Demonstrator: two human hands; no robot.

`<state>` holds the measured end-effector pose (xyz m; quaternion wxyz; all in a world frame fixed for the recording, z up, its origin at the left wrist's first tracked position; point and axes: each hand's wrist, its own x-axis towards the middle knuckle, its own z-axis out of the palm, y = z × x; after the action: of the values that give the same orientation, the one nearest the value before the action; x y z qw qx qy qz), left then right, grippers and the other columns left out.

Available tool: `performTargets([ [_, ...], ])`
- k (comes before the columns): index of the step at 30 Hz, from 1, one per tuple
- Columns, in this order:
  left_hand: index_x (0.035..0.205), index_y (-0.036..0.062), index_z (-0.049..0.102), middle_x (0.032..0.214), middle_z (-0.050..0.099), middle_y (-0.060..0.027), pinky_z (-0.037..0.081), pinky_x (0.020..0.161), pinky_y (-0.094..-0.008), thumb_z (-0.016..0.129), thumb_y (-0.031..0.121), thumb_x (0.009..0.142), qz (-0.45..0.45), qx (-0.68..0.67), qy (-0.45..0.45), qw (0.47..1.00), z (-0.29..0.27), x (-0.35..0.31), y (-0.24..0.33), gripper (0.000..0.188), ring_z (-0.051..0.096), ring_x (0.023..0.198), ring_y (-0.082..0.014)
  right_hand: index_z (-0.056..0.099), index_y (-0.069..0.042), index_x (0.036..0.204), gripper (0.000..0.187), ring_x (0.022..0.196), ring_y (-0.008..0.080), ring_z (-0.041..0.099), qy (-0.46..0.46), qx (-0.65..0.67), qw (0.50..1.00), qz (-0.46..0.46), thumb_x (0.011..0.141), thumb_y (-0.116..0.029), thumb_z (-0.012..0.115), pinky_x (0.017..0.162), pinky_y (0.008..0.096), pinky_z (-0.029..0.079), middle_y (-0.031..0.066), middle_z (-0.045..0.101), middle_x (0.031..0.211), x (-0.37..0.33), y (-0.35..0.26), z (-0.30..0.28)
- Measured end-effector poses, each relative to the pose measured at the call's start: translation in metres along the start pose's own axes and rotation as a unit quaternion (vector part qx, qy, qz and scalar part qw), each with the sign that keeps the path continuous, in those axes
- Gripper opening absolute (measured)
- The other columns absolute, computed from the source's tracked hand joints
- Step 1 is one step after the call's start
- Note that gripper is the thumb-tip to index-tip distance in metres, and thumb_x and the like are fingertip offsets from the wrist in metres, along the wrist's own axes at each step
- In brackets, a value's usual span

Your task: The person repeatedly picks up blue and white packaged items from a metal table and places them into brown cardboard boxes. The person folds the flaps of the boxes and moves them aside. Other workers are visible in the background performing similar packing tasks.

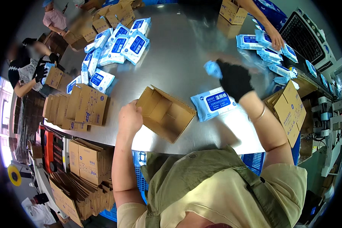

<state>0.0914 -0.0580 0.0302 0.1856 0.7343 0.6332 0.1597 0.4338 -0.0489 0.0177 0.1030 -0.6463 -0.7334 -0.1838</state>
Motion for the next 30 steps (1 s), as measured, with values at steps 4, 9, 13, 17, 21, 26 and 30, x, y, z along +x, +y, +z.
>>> performTargets([
  [4,0.090,-0.0015,0.064,0.081,0.062,-0.0265,0.048,0.073,-0.0486,0.053,0.009,0.077,-0.020,0.000,-0.013,1.000,-0.019,0.002,-0.035,0.020,0.060,0.081,-0.0413,0.047,-0.014,0.130,0.063,0.115,0.0341,0.049,-0.119,0.074,0.960,-0.241,0.072,-0.032,0.067,0.093,0.0527,0.037,0.0170,0.046,0.132,-0.071,-0.026,0.020],
  [9,0.090,0.0045,0.063,0.080,0.064,-0.0196,0.048,0.072,-0.0458,0.051,0.012,0.077,-0.060,0.064,-0.018,0.996,-0.010,-0.001,-0.025,0.019,0.061,0.080,-0.0377,0.049,-0.017,0.128,0.076,0.119,0.0391,0.043,-0.034,0.083,0.967,-0.239,0.061,-0.044,0.073,0.099,0.0572,0.029,0.0194,0.046,0.130,-0.074,-0.013,0.048],
  [13,0.092,0.0037,0.062,0.082,0.065,-0.0187,0.049,0.072,-0.0454,0.049,0.011,0.080,-0.090,0.070,-0.029,0.993,0.000,0.011,-0.020,0.019,0.062,0.079,-0.0363,0.055,-0.012,0.118,0.070,0.097,0.0332,0.060,-0.269,0.214,0.931,-0.127,0.060,-0.046,0.073,0.085,0.0403,0.047,0.0165,0.061,0.110,0.048,-0.019,0.012],
  [17,0.092,0.0032,0.061,0.084,0.064,-0.0207,0.046,0.073,-0.0477,0.045,0.015,0.082,-0.114,0.058,-0.021,0.992,0.004,0.012,-0.012,0.022,0.060,0.082,-0.0381,0.035,-0.010,0.135,0.098,0.106,0.0346,0.057,-0.313,0.251,0.914,-0.061,0.056,-0.050,0.077,0.090,0.0411,0.046,0.0204,0.055,0.120,0.097,0.010,0.049],
  [21,0.094,0.0020,0.060,0.086,0.064,-0.0204,0.047,0.073,-0.0470,0.045,0.014,0.082,-0.129,0.076,-0.040,0.988,0.003,0.011,-0.005,0.023,0.061,0.082,-0.0388,0.028,-0.012,0.139,0.105,0.107,0.0382,0.055,-0.276,0.195,0.941,-0.004,0.051,-0.036,0.079,0.092,0.0426,0.045,0.0229,0.055,0.117,0.079,-0.013,0.055],
  [26,0.093,-0.0019,0.056,0.085,0.065,-0.0211,0.050,0.073,-0.0440,0.047,0.009,0.078,-0.132,0.082,-0.044,0.987,0.011,0.013,0.013,0.021,0.063,0.082,-0.0371,0.033,-0.004,0.136,0.099,0.110,0.0288,0.055,-0.144,0.589,0.793,0.058,0.053,-0.024,0.082,0.094,0.0399,0.044,0.0196,0.055,0.120,0.085,0.013,0.032],
  [30,0.089,-0.0032,0.056,0.085,0.065,-0.0219,0.050,0.072,-0.0434,0.048,0.008,0.077,-0.125,0.069,-0.037,0.989,0.018,0.007,0.021,0.019,0.063,0.083,-0.0369,0.025,-0.001,0.140,0.104,0.122,0.0268,0.043,0.094,0.681,0.724,-0.059,0.057,-0.030,0.082,0.100,0.0397,0.037,0.0157,0.041,0.135,0.066,-0.051,-0.049],
])
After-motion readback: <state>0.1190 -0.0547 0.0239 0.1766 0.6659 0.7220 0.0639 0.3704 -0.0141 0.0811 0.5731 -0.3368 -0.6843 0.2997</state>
